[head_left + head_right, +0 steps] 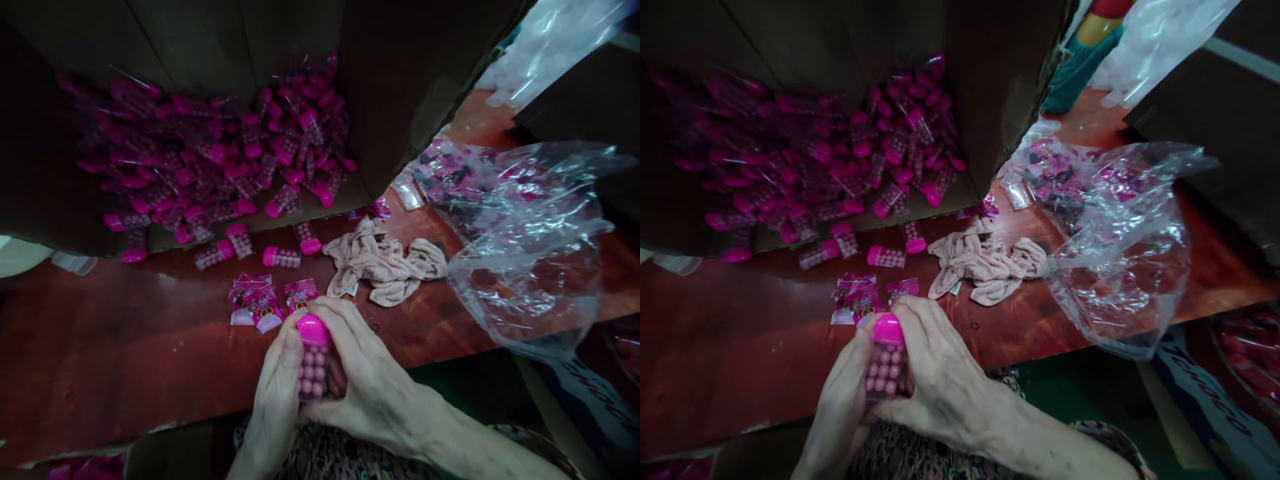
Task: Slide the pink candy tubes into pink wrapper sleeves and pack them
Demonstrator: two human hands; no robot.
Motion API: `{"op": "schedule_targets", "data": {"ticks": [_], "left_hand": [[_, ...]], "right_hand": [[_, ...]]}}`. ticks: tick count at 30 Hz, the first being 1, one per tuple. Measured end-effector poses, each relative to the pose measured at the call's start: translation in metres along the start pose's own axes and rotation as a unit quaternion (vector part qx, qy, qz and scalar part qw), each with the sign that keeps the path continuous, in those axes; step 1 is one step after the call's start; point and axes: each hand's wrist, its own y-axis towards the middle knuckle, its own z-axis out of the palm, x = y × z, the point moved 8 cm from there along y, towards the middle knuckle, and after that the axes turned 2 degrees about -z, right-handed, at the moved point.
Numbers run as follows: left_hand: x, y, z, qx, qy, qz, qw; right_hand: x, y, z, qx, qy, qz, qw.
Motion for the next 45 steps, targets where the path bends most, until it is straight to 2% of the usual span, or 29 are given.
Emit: {"op": "schedule_targets", "data": {"ticks": [3, 7, 10, 14, 19, 22, 25, 27, 28, 30, 33, 36, 39, 45], "left_hand": [[-0.001, -0.004, 0.001, 0.003, 0.044, 0.012, 0.999], [-0.007, -0.009, 0.001, 0.008, 0.118, 0.075, 0.99], [-0.009, -0.013, 0.001, 0.004, 0.166, 0.091, 0.982], [-0.007, -0.012, 0.001, 0.002, 0.146, 0.093, 0.985], [-0.001, -0.001, 0.0, 0.01, 0.14, 0.095, 0.986], [-0.004, 0.001, 0.008, 0.077, 0.051, 0.088, 0.992], [-0.005, -0.002, 0.021, 0.167, -0.057, 0.025, 0.984], [-0.003, -0.003, 0.024, 0.183, -0.098, -0.013, 0.978], [-0.004, -0.002, 0.022, 0.168, -0.103, -0.014, 0.98], [-0.007, 0.002, 0.011, 0.101, -0.08, 0.019, 0.991], [-0.013, 0.004, 0.001, 0.024, -0.005, 0.082, 0.996], [-0.015, 0.003, 0.004, 0.015, 0.048, 0.086, 0.995], [-0.014, 0.0, 0.007, -0.001, 0.076, 0.087, 0.993], [-0.018, -0.007, 0.006, -0.033, 0.077, 0.185, 0.979]], "right_hand": [[0.012, 0.003, -0.006, -0.015, -0.071, -0.064, 0.995], [0.024, 0.004, -0.009, -0.039, -0.147, -0.131, 0.98], [0.032, 0.0, -0.007, -0.059, -0.176, -0.196, 0.963], [0.033, -0.005, -0.003, -0.078, -0.163, -0.241, 0.953], [0.014, -0.005, 0.0, -0.102, -0.104, -0.183, 0.972], [0.001, -0.004, -0.006, -0.134, -0.042, -0.122, 0.983], [-0.014, -0.003, -0.013, -0.15, 0.047, -0.046, 0.987], [-0.016, -0.002, -0.013, -0.142, 0.084, -0.035, 0.986], [-0.016, -0.002, -0.013, -0.133, 0.091, -0.038, 0.986], [-0.017, -0.004, -0.009, -0.111, 0.096, -0.038, 0.988], [-0.024, -0.011, -0.004, -0.092, 0.089, 0.004, 0.992], [-0.025, -0.018, -0.005, -0.098, 0.071, 0.025, 0.992], [-0.015, -0.017, -0.008, -0.112, 0.052, -0.011, 0.992], [-0.002, -0.01, -0.01, -0.12, 0.026, -0.034, 0.992]]}}
